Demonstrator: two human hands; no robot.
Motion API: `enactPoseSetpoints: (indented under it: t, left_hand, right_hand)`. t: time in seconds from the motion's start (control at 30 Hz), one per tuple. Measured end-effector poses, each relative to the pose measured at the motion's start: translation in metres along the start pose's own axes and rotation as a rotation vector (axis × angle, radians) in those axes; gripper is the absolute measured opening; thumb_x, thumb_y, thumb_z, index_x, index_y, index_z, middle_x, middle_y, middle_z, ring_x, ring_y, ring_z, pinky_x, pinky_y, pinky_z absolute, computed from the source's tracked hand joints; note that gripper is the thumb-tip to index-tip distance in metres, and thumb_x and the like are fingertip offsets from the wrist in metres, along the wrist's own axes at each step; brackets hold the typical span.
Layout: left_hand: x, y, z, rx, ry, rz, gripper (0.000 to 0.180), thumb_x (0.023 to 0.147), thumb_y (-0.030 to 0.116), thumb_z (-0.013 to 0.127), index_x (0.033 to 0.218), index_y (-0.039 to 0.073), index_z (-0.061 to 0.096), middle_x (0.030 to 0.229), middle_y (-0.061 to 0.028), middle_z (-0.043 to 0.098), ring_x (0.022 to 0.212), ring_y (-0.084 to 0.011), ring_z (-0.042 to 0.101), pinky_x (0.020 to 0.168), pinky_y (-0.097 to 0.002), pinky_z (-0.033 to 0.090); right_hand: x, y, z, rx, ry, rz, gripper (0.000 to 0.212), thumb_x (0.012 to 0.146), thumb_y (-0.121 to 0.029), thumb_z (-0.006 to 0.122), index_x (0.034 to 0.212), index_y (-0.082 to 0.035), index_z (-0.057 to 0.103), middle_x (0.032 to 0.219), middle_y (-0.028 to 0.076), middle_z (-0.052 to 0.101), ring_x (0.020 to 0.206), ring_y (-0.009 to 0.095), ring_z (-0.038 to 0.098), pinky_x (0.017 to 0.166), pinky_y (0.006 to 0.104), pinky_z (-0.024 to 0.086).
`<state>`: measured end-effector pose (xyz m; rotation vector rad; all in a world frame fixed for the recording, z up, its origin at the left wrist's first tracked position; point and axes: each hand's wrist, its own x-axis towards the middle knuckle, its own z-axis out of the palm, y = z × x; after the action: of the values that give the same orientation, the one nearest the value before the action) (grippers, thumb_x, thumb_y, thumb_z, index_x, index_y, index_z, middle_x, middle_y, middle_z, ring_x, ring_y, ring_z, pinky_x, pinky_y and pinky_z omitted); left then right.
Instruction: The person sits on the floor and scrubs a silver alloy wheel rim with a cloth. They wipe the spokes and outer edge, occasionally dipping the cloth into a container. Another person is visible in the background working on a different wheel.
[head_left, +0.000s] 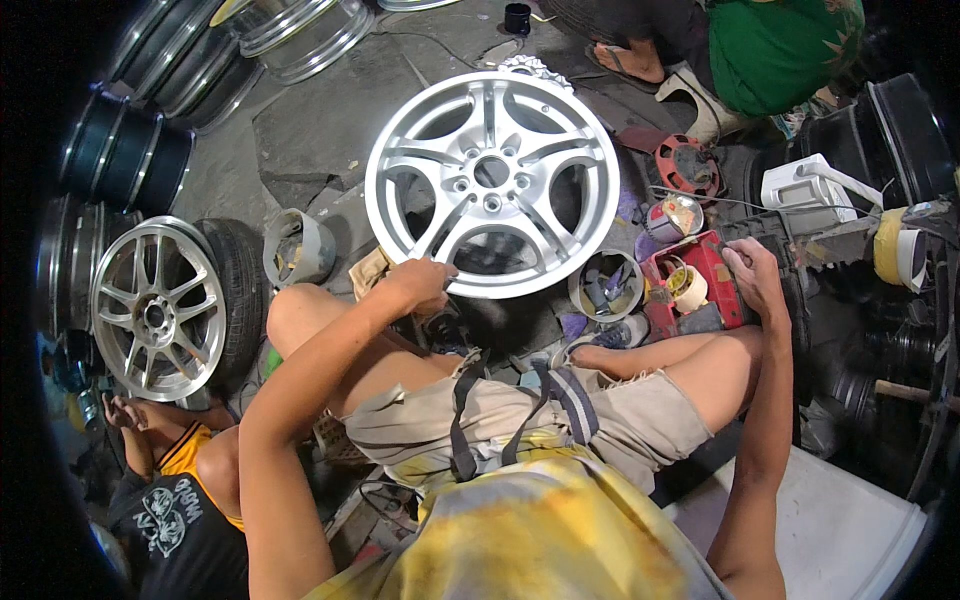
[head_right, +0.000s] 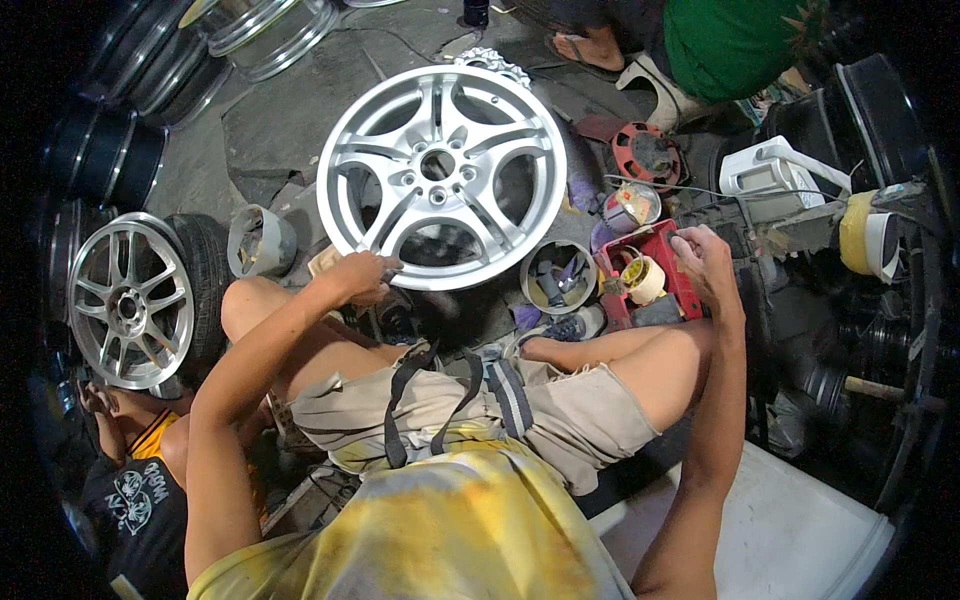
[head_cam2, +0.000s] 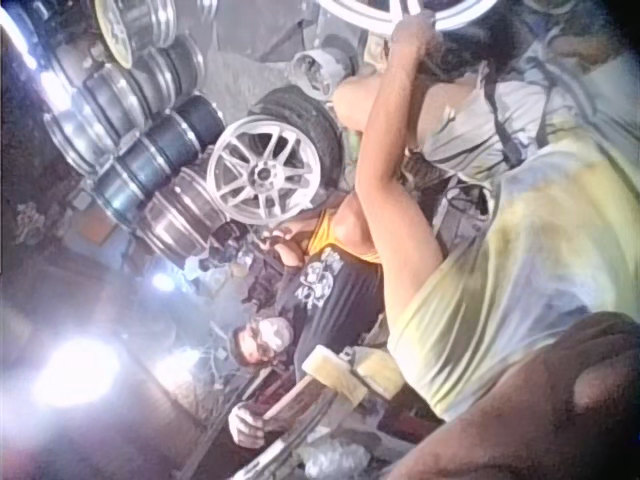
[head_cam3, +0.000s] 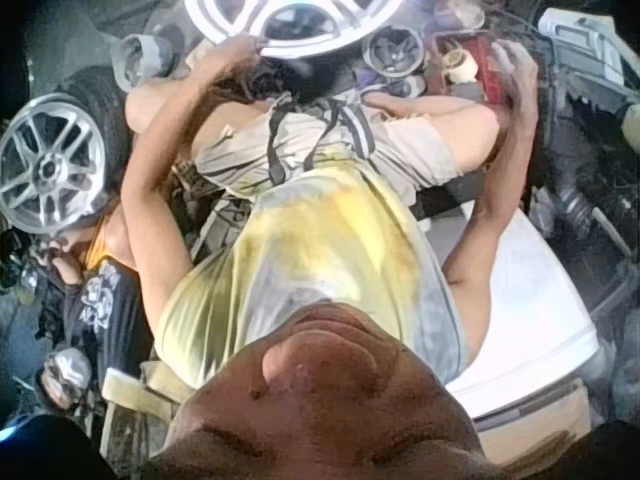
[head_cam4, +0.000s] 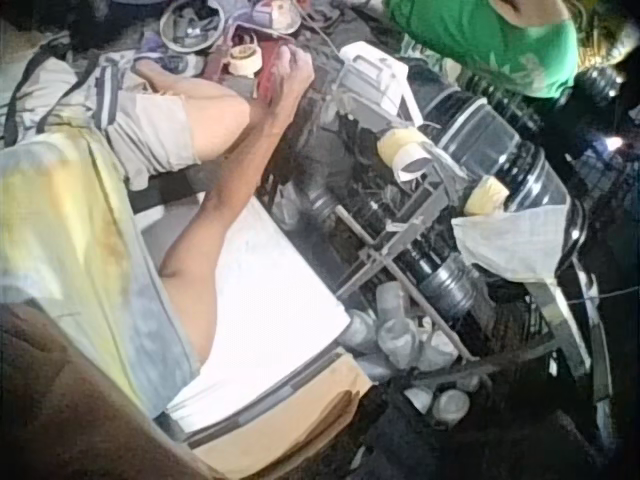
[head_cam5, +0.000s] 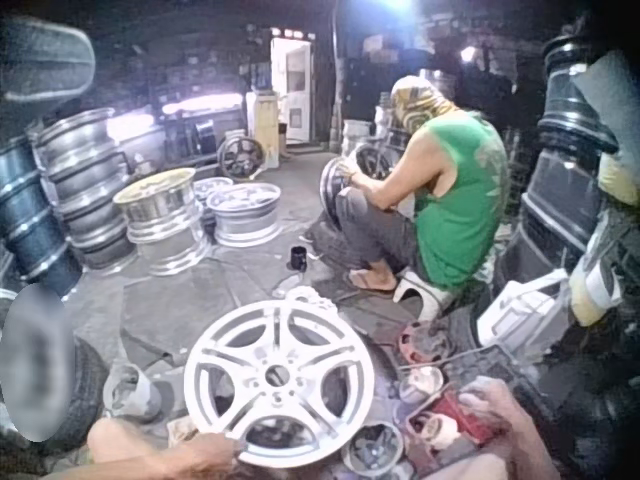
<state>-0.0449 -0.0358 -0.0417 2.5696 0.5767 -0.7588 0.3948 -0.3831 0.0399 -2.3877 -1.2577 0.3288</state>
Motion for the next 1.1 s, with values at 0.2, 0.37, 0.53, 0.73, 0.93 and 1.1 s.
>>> enactPoseSetpoints:
  t: [0.2,0.37,0.53,0.73,0.93,1.1]
  left_hand:
    - [0.013,0.007,0.002,0.092,-0.156,-0.02,0.045,0.081,0.014,0.065,0.126,0.007,0.063,0.098,-0.0234,0.074,0.095,-0.0415,0.073,0.082,-0.0498,0.058]
    - [0.019,0.017,0.004,0.168,-0.011,-0.059,0.029,0.078,0.013,0.072,0.106,0.005,0.076,0.101,-0.0199,0.076,0.097,-0.0345,0.075,0.079,-0.0452,0.061]
    - [0.024,0.03,-0.017,0.248,-0.052,-0.091,0.028,0.078,0.014,0.073,0.105,0.007,0.08,0.107,-0.0152,0.077,0.098,-0.03,0.076,0.079,-0.0404,0.061]
    - [0.014,0.004,-0.052,-0.073,0.053,-0.107,0.023,0.083,0.021,0.065,0.091,0.004,0.078,0.088,-0.0194,0.076,0.088,-0.0362,0.075,0.078,-0.0423,0.06]
    - [0.003,0.024,-0.082,-0.694,-0.218,0.126,0.055,0.092,0.054,0.069,0.101,0.0,0.074,0.082,-0.0084,0.072,0.074,-0.0192,0.068,0.07,-0.0335,0.055]
    - [0.009,0.05,-0.07,-0.815,-0.538,0.293,0.054,0.093,0.057,0.07,0.108,0.004,0.072,0.092,-0.0019,0.071,0.078,-0.0122,0.063,0.068,-0.0287,0.051]
  right_hand:
    - [-0.012,0.005,0.001,-0.047,-0.016,0.046,0.024,0.093,-0.02,0.068,0.102,0.002,0.072,0.085,0.016,0.064,0.075,0.026,0.062,0.071,0.0373,0.049]
    - [-0.011,0.012,0.006,-0.039,0.004,0.03,0.026,0.093,-0.02,0.068,0.104,0.003,0.072,0.086,0.016,0.067,0.076,0.025,0.064,0.072,0.0362,0.05]
    - [-0.008,-0.006,0.003,-0.045,-0.033,0.088,0.027,0.091,-0.022,0.067,0.103,0.002,0.073,0.095,0.022,0.069,0.087,0.035,0.068,0.08,0.0415,0.053]
    - [-0.006,-0.002,0.007,-0.052,-0.057,0.145,0.031,0.089,-0.024,0.068,0.105,0.002,0.074,0.097,0.022,0.07,0.089,0.036,0.069,0.081,0.0418,0.053]
    - [0.009,-0.006,0.011,-0.107,-0.064,0.076,0.029,0.091,-0.024,0.067,0.104,0.001,0.074,0.095,0.021,0.07,0.09,0.036,0.068,0.082,0.0415,0.053]
    - [0.019,-0.018,0.016,-0.102,-0.077,0.073,0.026,0.092,-0.023,0.068,0.101,0.001,0.073,0.094,0.02,0.07,0.088,0.036,0.068,0.08,0.0415,0.052]
